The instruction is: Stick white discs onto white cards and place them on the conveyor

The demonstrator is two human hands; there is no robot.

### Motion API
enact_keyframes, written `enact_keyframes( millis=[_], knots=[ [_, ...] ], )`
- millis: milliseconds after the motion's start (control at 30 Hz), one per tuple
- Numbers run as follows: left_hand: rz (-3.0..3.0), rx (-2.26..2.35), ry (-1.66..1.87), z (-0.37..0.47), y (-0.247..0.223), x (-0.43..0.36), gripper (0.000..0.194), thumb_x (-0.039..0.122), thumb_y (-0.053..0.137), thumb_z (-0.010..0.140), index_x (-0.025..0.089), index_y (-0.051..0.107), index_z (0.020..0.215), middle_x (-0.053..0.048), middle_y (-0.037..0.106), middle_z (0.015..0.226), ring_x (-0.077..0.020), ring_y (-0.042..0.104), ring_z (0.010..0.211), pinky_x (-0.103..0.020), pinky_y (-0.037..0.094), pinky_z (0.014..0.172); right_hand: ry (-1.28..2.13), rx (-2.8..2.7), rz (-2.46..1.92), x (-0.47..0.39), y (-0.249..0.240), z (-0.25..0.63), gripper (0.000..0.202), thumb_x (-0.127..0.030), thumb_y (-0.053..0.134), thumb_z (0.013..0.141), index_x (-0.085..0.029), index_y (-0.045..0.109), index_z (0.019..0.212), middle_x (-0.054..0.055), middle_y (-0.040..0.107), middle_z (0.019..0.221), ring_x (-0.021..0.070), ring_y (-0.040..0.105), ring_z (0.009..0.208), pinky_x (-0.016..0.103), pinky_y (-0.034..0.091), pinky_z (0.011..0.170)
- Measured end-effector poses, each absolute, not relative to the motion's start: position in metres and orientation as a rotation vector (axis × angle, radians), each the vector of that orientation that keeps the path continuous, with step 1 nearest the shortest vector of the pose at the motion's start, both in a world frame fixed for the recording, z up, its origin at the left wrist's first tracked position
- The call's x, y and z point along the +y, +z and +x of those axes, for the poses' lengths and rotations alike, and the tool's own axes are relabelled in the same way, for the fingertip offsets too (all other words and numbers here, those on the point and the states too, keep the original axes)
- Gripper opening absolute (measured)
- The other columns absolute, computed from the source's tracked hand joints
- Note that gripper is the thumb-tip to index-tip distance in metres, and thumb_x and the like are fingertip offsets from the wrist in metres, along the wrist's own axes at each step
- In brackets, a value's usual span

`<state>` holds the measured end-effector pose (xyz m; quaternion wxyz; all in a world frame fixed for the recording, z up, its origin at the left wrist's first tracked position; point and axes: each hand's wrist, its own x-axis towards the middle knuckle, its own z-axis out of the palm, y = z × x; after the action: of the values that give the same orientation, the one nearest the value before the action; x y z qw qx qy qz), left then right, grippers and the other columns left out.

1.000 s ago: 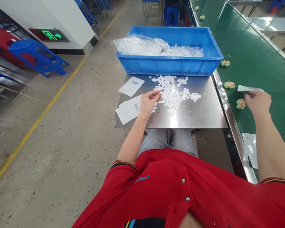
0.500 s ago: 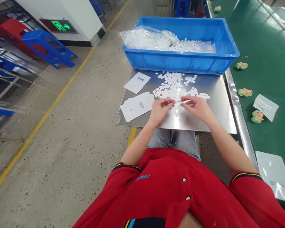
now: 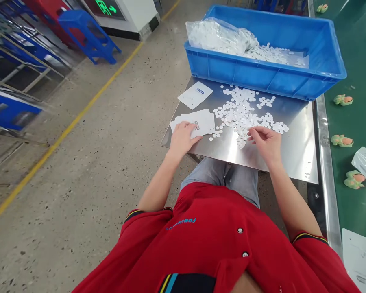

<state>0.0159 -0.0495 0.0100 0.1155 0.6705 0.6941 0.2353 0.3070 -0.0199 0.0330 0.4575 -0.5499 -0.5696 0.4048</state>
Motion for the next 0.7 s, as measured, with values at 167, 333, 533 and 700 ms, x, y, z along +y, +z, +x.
enact_keyframes(
  millis=[167, 333, 533, 700],
  knots=[
    [2.075, 2.057, 0.509, 0.002, 0.001, -0.057, 0.03, 0.029, 0.051, 0.099, 0.02, 0.076, 0.112, -0.012, 0.071, 0.128, -0.0296, 0.064, 0.121, -0.044, 0.048, 0.109, 0.975, -1.412, -1.396, -0.024, 0.025, 0.323, 0.023, -0.043, 0.074, 0.08, -0.02, 0.077, 0.084, 0.004, 0.074, 0.077, 0.0157, 0.067, 0.064, 0.03, 0.057, 0.058],
    [1.803, 2.067, 0.83, 0.003, -0.003, -0.057, 0.026, 0.034, 0.057, 0.092, 0.023, 0.081, 0.089, -0.006, 0.081, 0.102, -0.0274, 0.073, 0.098, -0.037, 0.054, 0.089, 0.991, -1.519, -1.355, -0.027, 0.03, 0.314, 0.027, -0.046, 0.073, 0.082, -0.02, 0.078, 0.086, 0.006, 0.075, 0.08, 0.0169, 0.069, 0.066, 0.033, 0.058, 0.065],
    [1.377, 1.923, 1.296, -0.003, 0.0, -0.055, 0.021, 0.04, 0.08, 0.071, 0.021, 0.082, 0.08, -0.004, 0.08, 0.084, -0.0223, 0.071, 0.079, -0.033, 0.056, 0.079, 0.953, -1.638, -1.255, -0.023, 0.045, 0.288, 0.028, -0.049, 0.072, 0.084, -0.023, 0.08, 0.085, 0.005, 0.077, 0.086, 0.0175, 0.068, 0.066, 0.036, 0.059, 0.069],
    [1.351, 1.838, 1.41, 0.004, 0.018, -0.059, 0.022, 0.039, 0.083, 0.07, 0.021, 0.082, 0.082, -0.005, 0.081, 0.089, -0.0246, 0.074, 0.089, -0.037, 0.06, 0.088, 0.829, -1.791, -1.111, -0.014, 0.06, 0.249, 0.02, -0.042, 0.069, 0.09, -0.027, 0.082, 0.086, 0.003, 0.077, 0.091, 0.0186, 0.068, 0.079, 0.034, 0.057, 0.073]
  ],
)
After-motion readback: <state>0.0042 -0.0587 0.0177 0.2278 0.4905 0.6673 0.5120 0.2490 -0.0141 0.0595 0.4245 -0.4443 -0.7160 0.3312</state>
